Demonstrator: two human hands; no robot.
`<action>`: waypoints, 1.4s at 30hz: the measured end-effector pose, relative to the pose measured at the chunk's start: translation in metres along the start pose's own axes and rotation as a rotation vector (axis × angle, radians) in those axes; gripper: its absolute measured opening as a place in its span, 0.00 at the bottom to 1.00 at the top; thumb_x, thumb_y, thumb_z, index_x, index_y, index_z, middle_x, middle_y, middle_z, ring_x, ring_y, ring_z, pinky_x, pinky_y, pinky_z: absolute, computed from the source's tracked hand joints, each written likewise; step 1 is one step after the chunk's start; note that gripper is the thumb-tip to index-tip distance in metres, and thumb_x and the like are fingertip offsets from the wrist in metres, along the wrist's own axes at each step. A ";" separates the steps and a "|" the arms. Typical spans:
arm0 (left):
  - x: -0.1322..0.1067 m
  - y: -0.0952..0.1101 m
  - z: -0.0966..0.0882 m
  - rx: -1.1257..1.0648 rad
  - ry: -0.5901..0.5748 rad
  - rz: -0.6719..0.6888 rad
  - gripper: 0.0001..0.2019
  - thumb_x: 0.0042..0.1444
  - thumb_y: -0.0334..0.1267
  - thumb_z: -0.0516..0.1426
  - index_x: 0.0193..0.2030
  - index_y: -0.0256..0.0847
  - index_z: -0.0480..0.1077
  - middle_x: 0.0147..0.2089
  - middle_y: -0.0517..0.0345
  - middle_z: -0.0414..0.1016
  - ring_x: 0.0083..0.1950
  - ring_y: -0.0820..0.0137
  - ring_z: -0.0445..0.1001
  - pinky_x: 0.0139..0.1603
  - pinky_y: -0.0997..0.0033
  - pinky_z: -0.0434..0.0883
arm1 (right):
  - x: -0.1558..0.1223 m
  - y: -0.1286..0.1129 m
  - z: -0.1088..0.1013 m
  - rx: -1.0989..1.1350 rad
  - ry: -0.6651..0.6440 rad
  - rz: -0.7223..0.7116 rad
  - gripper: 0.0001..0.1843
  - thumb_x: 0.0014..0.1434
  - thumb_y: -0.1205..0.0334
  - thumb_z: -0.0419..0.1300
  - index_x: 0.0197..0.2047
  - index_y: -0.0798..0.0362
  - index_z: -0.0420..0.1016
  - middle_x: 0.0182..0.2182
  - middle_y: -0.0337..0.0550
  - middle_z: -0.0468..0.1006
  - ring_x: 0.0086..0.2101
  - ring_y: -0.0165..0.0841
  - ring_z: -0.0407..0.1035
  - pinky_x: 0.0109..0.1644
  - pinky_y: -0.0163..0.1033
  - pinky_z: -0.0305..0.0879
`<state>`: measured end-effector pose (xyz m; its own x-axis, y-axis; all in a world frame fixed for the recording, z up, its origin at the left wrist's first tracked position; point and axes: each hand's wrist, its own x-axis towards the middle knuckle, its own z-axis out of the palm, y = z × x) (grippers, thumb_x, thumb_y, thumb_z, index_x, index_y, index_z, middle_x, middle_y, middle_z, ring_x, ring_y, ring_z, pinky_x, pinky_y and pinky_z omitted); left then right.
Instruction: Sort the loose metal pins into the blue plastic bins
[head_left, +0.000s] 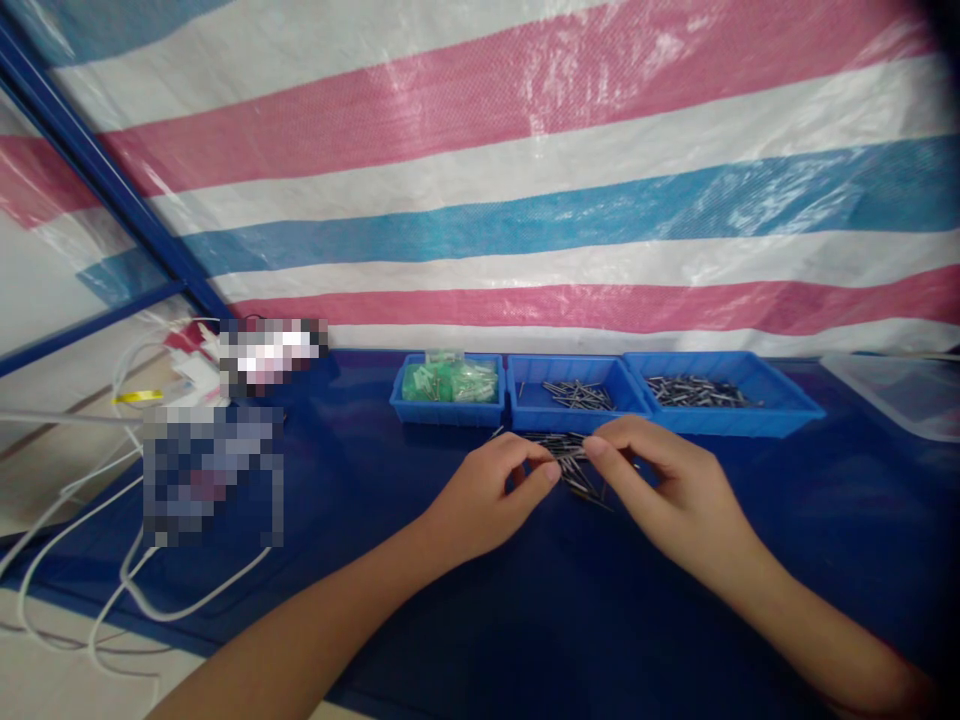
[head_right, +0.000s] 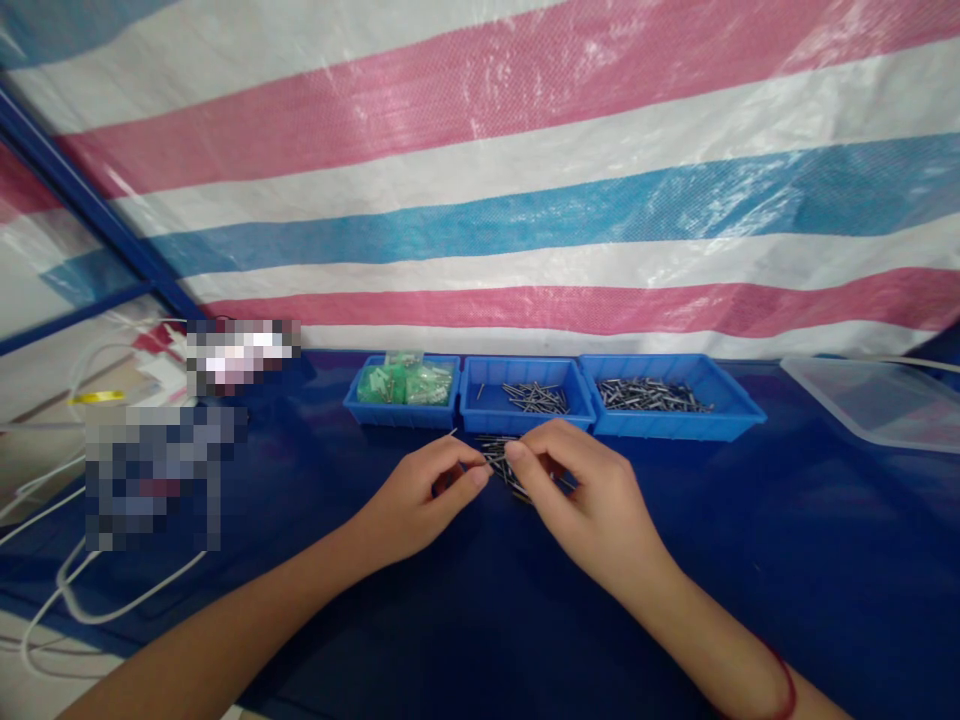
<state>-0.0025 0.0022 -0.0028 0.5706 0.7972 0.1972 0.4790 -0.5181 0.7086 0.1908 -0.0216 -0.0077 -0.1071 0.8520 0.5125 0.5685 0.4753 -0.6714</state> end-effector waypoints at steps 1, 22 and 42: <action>0.000 -0.001 -0.001 0.048 -0.001 0.026 0.12 0.64 0.41 0.49 0.43 0.38 0.71 0.40 0.55 0.72 0.39 0.71 0.69 0.43 0.72 0.66 | 0.003 0.005 -0.006 -0.054 0.051 -0.014 0.09 0.62 0.58 0.55 0.31 0.50 0.71 0.28 0.41 0.74 0.30 0.34 0.68 0.36 0.41 0.63; -0.001 -0.029 -0.002 0.659 -0.029 0.059 0.16 0.66 0.38 0.45 0.54 0.41 0.68 0.54 0.51 0.68 0.53 0.64 0.66 0.55 0.62 0.65 | 0.005 0.034 -0.031 -0.553 -0.328 -0.085 0.15 0.59 0.50 0.56 0.42 0.51 0.75 0.29 0.41 0.77 0.27 0.35 0.72 0.31 0.40 0.64; 0.004 -0.041 -0.005 0.683 -0.040 0.019 0.14 0.65 0.32 0.47 0.52 0.40 0.69 0.45 0.51 0.71 0.44 0.65 0.69 0.48 0.63 0.69 | 0.000 0.033 -0.008 -0.533 -0.529 -0.018 0.11 0.62 0.58 0.52 0.43 0.50 0.72 0.37 0.44 0.75 0.34 0.37 0.73 0.40 0.43 0.67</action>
<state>-0.0233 0.0283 -0.0273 0.6007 0.7810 0.1706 0.7748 -0.6214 0.1166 0.2165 -0.0074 -0.0253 -0.4214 0.9008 0.1048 0.8666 0.4340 -0.2464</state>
